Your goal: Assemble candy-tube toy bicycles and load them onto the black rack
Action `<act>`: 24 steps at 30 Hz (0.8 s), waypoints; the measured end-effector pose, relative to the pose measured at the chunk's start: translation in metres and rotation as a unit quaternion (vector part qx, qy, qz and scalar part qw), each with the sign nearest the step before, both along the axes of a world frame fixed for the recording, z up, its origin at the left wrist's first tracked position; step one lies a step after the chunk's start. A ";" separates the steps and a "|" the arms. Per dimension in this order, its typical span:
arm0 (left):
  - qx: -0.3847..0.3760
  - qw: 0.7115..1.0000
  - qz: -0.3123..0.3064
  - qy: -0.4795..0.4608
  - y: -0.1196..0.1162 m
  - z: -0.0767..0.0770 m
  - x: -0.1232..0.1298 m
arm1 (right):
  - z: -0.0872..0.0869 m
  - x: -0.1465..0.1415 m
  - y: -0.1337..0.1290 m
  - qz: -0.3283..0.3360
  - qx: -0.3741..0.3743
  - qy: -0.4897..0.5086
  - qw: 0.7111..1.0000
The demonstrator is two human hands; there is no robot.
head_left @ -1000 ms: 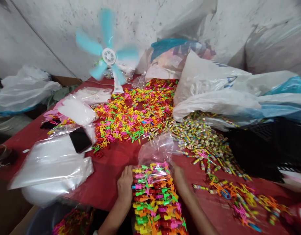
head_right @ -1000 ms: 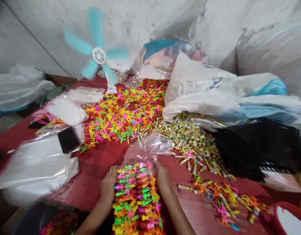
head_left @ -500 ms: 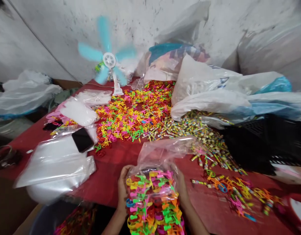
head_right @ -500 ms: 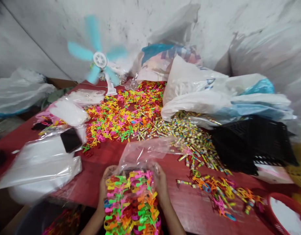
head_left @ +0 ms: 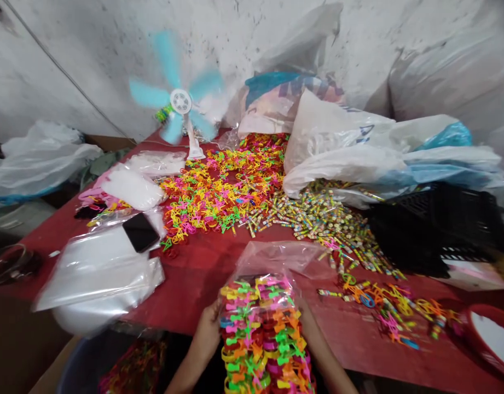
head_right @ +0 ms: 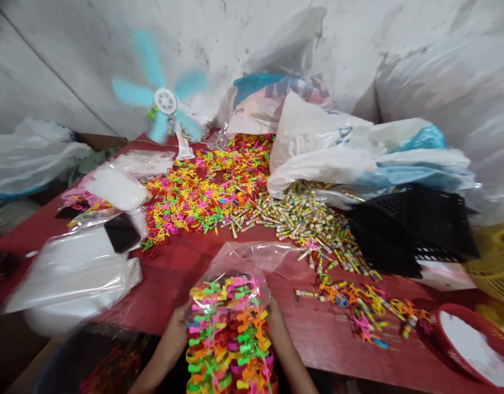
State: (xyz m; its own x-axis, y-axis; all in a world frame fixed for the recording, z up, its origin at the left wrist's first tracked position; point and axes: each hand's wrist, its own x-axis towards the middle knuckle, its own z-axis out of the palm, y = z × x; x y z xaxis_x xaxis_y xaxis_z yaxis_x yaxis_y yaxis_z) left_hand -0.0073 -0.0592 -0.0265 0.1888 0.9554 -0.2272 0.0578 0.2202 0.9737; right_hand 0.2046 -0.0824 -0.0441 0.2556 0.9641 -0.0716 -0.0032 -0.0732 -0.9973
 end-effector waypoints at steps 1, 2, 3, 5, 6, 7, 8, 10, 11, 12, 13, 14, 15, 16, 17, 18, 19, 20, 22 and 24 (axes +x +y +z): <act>-0.014 0.999 -0.028 -0.007 -0.006 0.003 -0.004 | -0.001 0.002 -0.012 0.009 -0.009 0.006 1.000; -0.017 0.999 -0.051 -0.005 -0.011 0.006 -0.008 | -0.001 0.004 -0.022 0.020 -0.015 0.009 1.000; -0.009 0.998 -0.064 0.009 -0.015 0.008 -0.010 | -0.001 0.007 -0.031 0.026 -0.019 0.004 0.999; 0.016 0.995 -0.078 0.057 -0.022 0.011 -0.012 | -0.002 0.013 -0.043 0.004 -0.021 -0.032 0.999; 0.029 0.993 -0.077 0.087 -0.023 0.011 -0.011 | -0.003 0.016 -0.046 -0.021 -0.016 -0.065 0.998; 0.042 0.989 -0.071 0.120 -0.024 0.011 -0.009 | -0.004 0.018 -0.049 -0.056 -0.008 -0.105 0.993; 0.057 0.985 -0.060 0.154 -0.023 0.010 -0.007 | -0.005 0.020 -0.051 -0.094 0.000 -0.147 0.985; 0.091 0.972 -0.034 0.215 -0.020 0.007 -0.002 | -0.008 0.022 -0.053 -0.159 0.010 -0.209 0.965; 0.109 0.965 -0.024 0.238 -0.017 0.006 0.001 | -0.009 0.022 -0.054 -0.182 0.014 -0.224 0.957; 0.127 0.958 -0.015 0.255 -0.014 0.005 0.003 | -0.010 0.022 -0.054 -0.200 0.017 -0.229 0.953; 0.145 0.953 -0.007 0.264 -0.011 0.003 0.005 | -0.010 0.021 -0.054 -0.212 0.018 -0.229 0.950; 0.164 0.950 0.004 0.266 -0.008 0.003 0.007 | -0.010 0.021 -0.054 -0.219 0.016 -0.228 0.949; 0.187 0.946 0.015 0.264 -0.006 0.002 0.008 | -0.009 0.020 -0.053 -0.219 0.013 -0.229 0.948; 0.212 0.941 0.028 0.260 -0.004 0.002 0.008 | -0.007 0.020 -0.052 -0.212 0.012 -0.233 0.949; 0.240 0.935 0.038 0.258 -0.003 0.003 0.008 | -0.004 0.021 -0.052 -0.201 0.018 -0.241 0.949; 0.266 0.927 0.043 0.260 -0.002 0.005 0.008 | -0.002 0.022 -0.051 -0.194 0.032 -0.254 0.947; 0.292 0.918 0.041 0.266 -0.002 0.007 0.008 | 0.001 0.023 -0.050 -0.193 0.052 -0.274 0.940; 0.318 0.907 0.035 0.273 -0.002 0.010 0.008 | 0.004 0.024 -0.050 -0.201 0.076 -0.301 0.929; 0.369 0.885 0.013 0.284 -0.004 0.017 0.008 | 0.009 0.027 -0.050 -0.220 0.127 -0.366 0.895; 0.417 0.860 -0.003 0.294 -0.005 0.023 0.009 | 0.014 0.029 -0.052 -0.209 0.176 -0.424 0.863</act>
State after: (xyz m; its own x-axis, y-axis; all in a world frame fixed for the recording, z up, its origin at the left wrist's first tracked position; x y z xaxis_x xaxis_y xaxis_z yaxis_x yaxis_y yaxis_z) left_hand 0.0022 -0.0646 -0.0038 0.2810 0.8314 0.4794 0.5933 -0.5432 0.5941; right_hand 0.2336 -0.1344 -0.0304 0.4032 0.6981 0.5916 0.7869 0.0656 -0.6136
